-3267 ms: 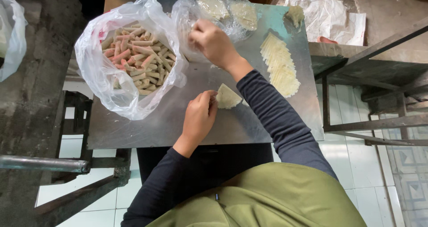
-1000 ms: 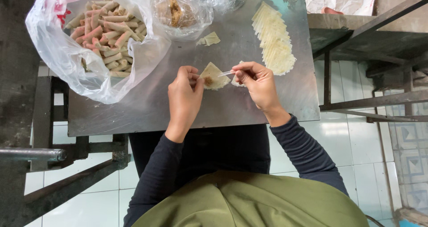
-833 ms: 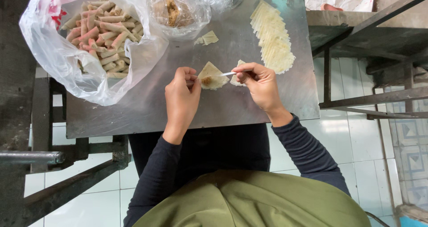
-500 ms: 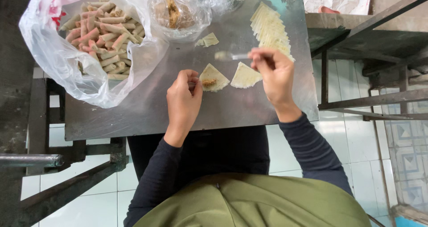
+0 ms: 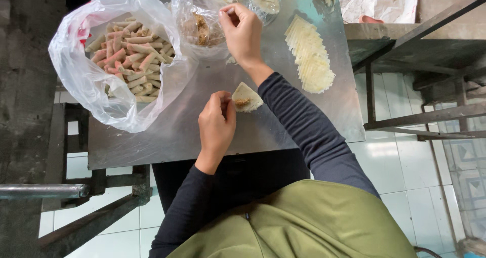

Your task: The person sits at a metal table and folds thin square wrappers into triangles, pressing the edges to seal them. They take brown filling from a plastic bag, place it on a wrapper, fold the wrapper over the filling into a triangle, and set the finished piece with a growing stack of folded wrappers.

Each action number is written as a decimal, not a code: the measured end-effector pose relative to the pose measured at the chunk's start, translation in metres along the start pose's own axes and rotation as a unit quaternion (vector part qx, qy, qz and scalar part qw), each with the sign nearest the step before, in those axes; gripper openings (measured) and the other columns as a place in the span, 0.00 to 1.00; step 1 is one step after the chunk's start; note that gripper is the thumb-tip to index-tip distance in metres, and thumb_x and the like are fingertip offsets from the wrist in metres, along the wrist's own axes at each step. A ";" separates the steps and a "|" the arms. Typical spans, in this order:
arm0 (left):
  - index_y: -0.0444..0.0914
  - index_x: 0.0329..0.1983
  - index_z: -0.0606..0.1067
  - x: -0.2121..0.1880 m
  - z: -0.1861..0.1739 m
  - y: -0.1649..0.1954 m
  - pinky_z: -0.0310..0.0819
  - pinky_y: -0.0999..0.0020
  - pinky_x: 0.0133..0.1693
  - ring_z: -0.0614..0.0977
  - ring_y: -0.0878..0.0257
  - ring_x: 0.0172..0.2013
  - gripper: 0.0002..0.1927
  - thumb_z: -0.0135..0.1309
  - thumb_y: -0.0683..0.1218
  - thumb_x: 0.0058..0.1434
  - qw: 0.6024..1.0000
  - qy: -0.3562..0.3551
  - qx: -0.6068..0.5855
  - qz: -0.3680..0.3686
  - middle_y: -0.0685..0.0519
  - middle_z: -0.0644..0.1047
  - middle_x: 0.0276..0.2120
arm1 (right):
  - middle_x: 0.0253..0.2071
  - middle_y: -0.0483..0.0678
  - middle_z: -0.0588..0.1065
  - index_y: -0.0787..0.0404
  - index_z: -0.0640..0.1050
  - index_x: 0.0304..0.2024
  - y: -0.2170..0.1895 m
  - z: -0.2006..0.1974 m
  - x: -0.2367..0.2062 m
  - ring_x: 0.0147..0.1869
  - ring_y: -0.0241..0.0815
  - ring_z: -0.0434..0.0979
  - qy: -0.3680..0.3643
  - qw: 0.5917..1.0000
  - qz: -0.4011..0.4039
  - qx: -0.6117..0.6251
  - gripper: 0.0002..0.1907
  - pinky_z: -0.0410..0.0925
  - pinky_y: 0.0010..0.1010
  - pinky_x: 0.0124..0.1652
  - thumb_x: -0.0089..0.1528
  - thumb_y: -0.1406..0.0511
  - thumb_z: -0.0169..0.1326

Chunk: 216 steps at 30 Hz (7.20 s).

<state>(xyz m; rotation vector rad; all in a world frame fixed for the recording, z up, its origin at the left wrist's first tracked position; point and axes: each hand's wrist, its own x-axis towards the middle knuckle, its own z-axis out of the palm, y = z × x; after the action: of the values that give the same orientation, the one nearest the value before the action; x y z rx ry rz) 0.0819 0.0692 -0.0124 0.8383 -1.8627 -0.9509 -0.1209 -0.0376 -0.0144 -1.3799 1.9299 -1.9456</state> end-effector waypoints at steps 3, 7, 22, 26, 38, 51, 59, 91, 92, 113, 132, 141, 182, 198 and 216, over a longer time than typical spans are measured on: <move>0.33 0.46 0.73 0.000 0.001 -0.001 0.79 0.64 0.39 0.86 0.55 0.36 0.08 0.56 0.37 0.64 1.000 0.000 -0.005 0.006 0.45 0.81 0.38 | 0.27 0.43 0.81 0.65 0.82 0.36 0.020 -0.001 0.008 0.26 0.28 0.76 -0.002 0.990 0.110 0.084 0.06 0.70 0.21 0.28 0.64 0.68 0.59; 0.33 0.46 0.73 0.000 0.002 -0.001 0.79 0.65 0.38 0.86 0.56 0.35 0.08 0.56 0.37 0.64 1.000 -0.005 -0.022 -0.014 0.46 0.81 0.38 | 0.30 0.45 0.82 0.65 0.82 0.37 0.030 -0.021 0.014 0.26 0.28 0.76 -0.004 0.968 0.195 0.156 0.06 0.68 0.21 0.26 0.64 0.67 0.59; 0.32 0.46 0.74 0.001 0.000 0.003 0.79 0.64 0.38 0.86 0.56 0.34 0.08 0.57 0.36 0.65 1.000 0.000 0.006 -0.009 0.45 0.82 0.36 | 0.32 0.45 0.82 0.64 0.83 0.40 0.009 -0.056 0.010 0.28 0.29 0.76 -0.008 0.964 0.185 0.189 0.05 0.67 0.21 0.27 0.65 0.67 0.59; 0.33 0.46 0.74 0.000 0.000 0.001 0.80 0.65 0.38 0.86 0.55 0.35 0.08 0.57 0.36 0.64 1.000 0.014 -0.005 0.010 0.45 0.82 0.37 | 0.31 0.44 0.82 0.65 0.83 0.38 0.013 -0.015 0.016 0.32 0.28 0.80 0.012 0.985 0.104 0.135 0.05 0.72 0.22 0.30 0.65 0.68 0.59; 0.33 0.46 0.73 -0.001 0.002 -0.002 0.79 0.64 0.38 0.85 0.55 0.35 0.09 0.56 0.36 0.63 1.000 0.007 -0.010 -0.002 0.45 0.81 0.37 | 0.28 0.46 0.82 0.66 0.82 0.38 0.021 0.007 0.013 0.25 0.30 0.76 -0.010 0.984 0.153 0.090 0.06 0.69 0.22 0.27 0.63 0.68 0.59; 0.32 0.47 0.74 0.000 0.000 0.002 0.79 0.65 0.38 0.86 0.57 0.34 0.09 0.56 0.36 0.64 1.000 0.005 -0.010 -0.006 0.46 0.82 0.37 | 0.32 0.43 0.81 0.61 0.84 0.40 0.013 -0.029 0.010 0.29 0.28 0.73 0.009 0.973 0.168 0.157 0.06 0.65 0.21 0.27 0.65 0.66 0.59; 0.32 0.47 0.74 -0.001 0.001 0.000 0.80 0.66 0.39 0.86 0.58 0.35 0.09 0.56 0.36 0.64 1.000 0.012 0.002 -0.003 0.46 0.82 0.37 | 0.31 0.45 0.81 0.64 0.83 0.39 0.021 -0.022 0.013 0.28 0.28 0.73 0.016 0.968 0.171 0.182 0.06 0.65 0.21 0.26 0.65 0.66 0.59; 0.31 0.47 0.74 0.001 -0.005 0.001 0.78 0.70 0.35 0.85 0.62 0.33 0.08 0.57 0.36 0.65 1.000 -0.005 0.024 -0.002 0.47 0.82 0.37 | 0.40 0.45 0.81 0.62 0.81 0.44 -0.012 -0.235 -0.125 0.36 0.28 0.74 -0.070 0.948 0.242 0.197 0.04 0.67 0.19 0.40 0.68 0.69 0.59; 0.31 0.47 0.74 0.000 -0.005 0.001 0.79 0.70 0.36 0.85 0.62 0.34 0.08 0.57 0.36 0.66 1.000 -0.005 0.024 -0.002 0.47 0.82 0.37 | 0.40 0.44 0.81 0.61 0.82 0.44 -0.012 -0.235 -0.126 0.37 0.28 0.74 -0.074 0.949 0.237 0.192 0.04 0.68 0.19 0.40 0.67 0.69 0.59; 0.31 0.47 0.74 0.000 -0.004 0.005 0.79 0.64 0.40 0.86 0.54 0.37 0.06 0.53 0.36 0.68 0.999 0.003 0.010 0.032 0.45 0.82 0.38 | 0.38 0.47 0.81 0.66 0.80 0.46 -0.021 -0.142 -0.040 0.35 0.32 0.77 -0.001 0.979 0.081 0.189 0.05 0.70 0.23 0.37 0.69 0.70 0.58; 0.35 0.40 0.76 0.010 0.001 0.001 0.76 0.55 0.39 0.82 0.45 0.37 0.06 0.59 0.38 0.60 0.992 -0.073 0.063 0.081 0.45 0.80 0.39 | 0.42 0.49 0.72 0.59 0.78 0.37 -0.099 -0.118 -0.146 0.49 0.51 0.72 -0.133 0.888 -0.039 -0.438 0.09 0.63 0.44 0.48 0.56 0.65 0.64; 0.35 0.34 0.79 0.018 -0.004 -0.001 0.74 0.55 0.43 0.81 0.48 0.39 0.03 0.62 0.40 0.58 0.977 -0.100 0.118 0.148 0.48 0.80 0.38 | 0.37 0.47 0.77 0.61 0.74 0.40 -0.090 -0.109 -0.153 0.44 0.49 0.77 -0.114 0.931 0.003 -0.347 0.08 0.65 0.43 0.47 0.62 0.69 0.61; 0.40 0.29 0.80 0.068 -0.005 -0.036 0.70 0.54 0.37 0.80 0.49 0.35 0.04 0.60 0.45 0.56 0.941 -0.244 0.125 0.200 0.48 0.77 0.29 | 0.41 0.52 0.70 0.62 0.78 0.32 -0.051 -0.114 -0.080 0.49 0.54 0.71 -0.372 0.892 -0.111 -0.231 0.07 0.67 0.41 0.49 0.55 0.68 0.64; 0.47 0.30 0.83 0.063 -0.005 -0.022 0.61 0.58 0.42 0.78 0.57 0.40 0.03 0.65 0.47 0.53 0.964 -0.160 0.165 0.132 0.57 0.77 0.32 | 0.45 0.44 0.67 0.53 0.81 0.32 -0.052 -0.114 -0.096 0.54 0.48 0.65 -0.286 0.911 -0.031 -0.297 0.07 0.56 0.43 0.51 0.55 0.61 0.66; 0.47 0.28 0.82 0.052 -0.001 -0.034 0.59 0.56 0.45 0.76 0.58 0.42 0.03 0.65 0.48 0.51 0.949 -0.109 0.209 0.209 0.58 0.76 0.33 | 0.44 0.42 0.66 0.49 0.83 0.35 -0.036 -0.118 -0.099 0.54 0.44 0.64 -0.271 0.909 -0.060 -0.310 0.06 0.54 0.41 0.52 0.56 0.61 0.67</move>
<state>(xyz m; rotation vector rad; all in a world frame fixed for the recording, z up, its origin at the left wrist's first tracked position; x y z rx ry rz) 0.0678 0.0099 -0.0210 0.5500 -2.3618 -0.3967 -0.1162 0.1208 -0.0137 -1.9463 2.2585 -0.8088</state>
